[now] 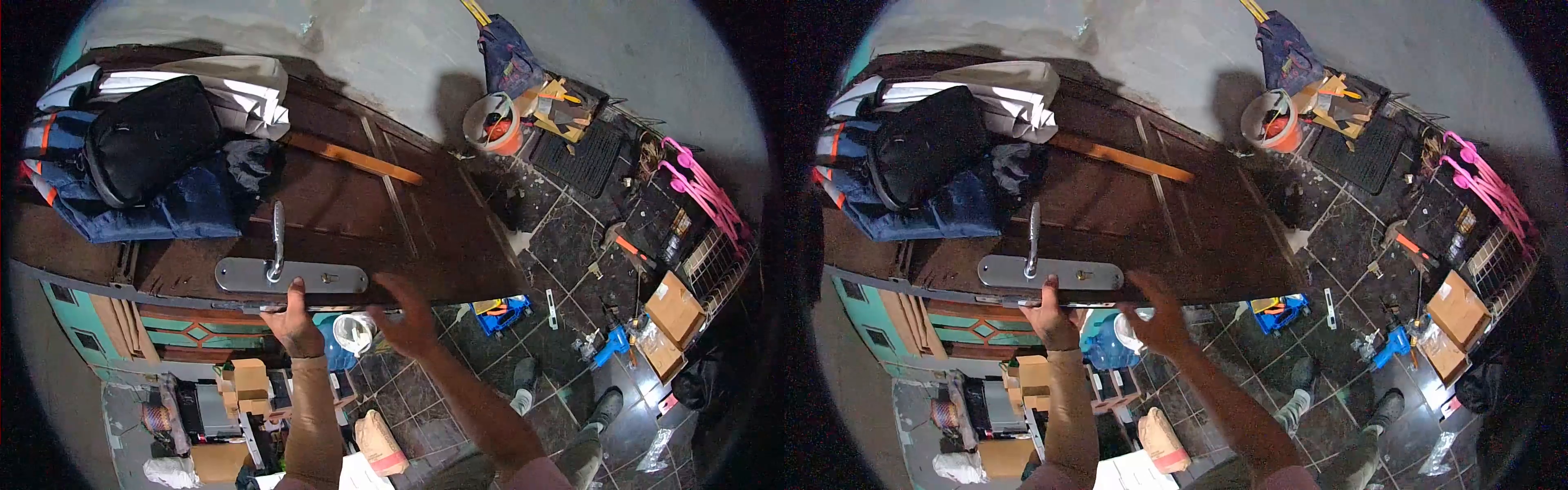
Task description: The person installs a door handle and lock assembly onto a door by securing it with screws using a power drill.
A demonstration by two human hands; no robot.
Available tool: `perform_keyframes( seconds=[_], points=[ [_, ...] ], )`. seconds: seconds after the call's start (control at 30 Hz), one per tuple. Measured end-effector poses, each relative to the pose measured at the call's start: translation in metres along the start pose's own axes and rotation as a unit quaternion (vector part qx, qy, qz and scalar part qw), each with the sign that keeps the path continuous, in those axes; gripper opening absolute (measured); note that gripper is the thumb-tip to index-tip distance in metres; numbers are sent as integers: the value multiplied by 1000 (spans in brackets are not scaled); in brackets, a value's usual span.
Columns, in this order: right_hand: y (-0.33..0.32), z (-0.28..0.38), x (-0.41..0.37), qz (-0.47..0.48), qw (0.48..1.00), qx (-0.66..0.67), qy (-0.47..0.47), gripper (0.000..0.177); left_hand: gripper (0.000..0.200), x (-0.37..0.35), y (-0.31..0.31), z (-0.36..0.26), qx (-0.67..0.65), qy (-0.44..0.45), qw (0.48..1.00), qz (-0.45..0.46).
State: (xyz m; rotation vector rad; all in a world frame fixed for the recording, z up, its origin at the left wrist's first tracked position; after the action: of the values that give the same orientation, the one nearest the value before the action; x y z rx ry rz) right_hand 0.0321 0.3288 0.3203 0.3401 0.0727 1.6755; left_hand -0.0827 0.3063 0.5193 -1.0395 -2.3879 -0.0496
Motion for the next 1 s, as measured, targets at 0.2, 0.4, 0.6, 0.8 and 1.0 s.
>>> perform_keyframes(
  seconds=[0.2, 0.4, 0.6, 0.8, 1.0],
  points=[
    [86, -12, -61, 92, 630, 599, 485, 80, 65, -2, 3, 0, -5, -4, 1000, -9],
    [107, 25, -5, -146, 577, 690, 411, 54, 65, -4, 5, -1, -13, -8, 1000, -13],
    [108, 22, -5, -274, 568, 648, 427, 41, 73, -11, 5, -2, 21, -43, 997, -58],
    [104, 17, -4, -276, 608, 630, 397, 43, 95, -18, 15, -5, 9, -32, 999, -42],
    [108, 20, -7, -225, 614, 659, 372, 45, 101, -13, 0, 11, 16, -45, 998, -37]
  ],
)
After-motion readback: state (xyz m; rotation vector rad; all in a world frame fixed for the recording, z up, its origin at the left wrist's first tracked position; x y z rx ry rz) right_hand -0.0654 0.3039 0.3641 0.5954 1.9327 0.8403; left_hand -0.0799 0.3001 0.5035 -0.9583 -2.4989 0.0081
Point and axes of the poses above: each hand's wrist, its own x-axis towards the middle knuckle, its own y-axis out of the palm, z = x × y, the point moved 8 cm from there along x, towards the middle knuckle, and after that the axes turned 11 degrees about -x, right-handed, at the moved point
